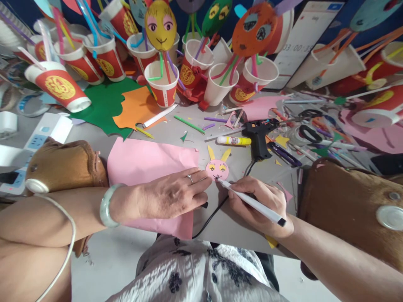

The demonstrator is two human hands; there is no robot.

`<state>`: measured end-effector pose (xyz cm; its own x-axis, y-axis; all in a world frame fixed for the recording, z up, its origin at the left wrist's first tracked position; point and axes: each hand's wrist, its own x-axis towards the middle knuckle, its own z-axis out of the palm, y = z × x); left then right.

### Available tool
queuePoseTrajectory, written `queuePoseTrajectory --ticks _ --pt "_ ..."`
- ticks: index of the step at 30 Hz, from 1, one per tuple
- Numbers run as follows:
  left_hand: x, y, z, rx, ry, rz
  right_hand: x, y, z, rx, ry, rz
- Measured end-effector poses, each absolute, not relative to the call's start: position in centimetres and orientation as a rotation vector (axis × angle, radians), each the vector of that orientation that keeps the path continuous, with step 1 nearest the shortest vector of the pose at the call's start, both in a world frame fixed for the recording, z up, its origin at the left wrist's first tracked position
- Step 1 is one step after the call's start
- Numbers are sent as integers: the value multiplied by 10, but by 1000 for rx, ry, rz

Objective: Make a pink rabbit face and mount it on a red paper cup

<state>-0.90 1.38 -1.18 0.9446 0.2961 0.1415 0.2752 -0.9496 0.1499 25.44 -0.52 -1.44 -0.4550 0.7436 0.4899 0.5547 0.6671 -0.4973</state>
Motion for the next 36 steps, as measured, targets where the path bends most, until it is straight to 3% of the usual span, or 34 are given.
queuePoseTrajectory --ticks 36 --pt "-6 16 -7 2946 439 259 253 -4 -13 -983 -2198 402"
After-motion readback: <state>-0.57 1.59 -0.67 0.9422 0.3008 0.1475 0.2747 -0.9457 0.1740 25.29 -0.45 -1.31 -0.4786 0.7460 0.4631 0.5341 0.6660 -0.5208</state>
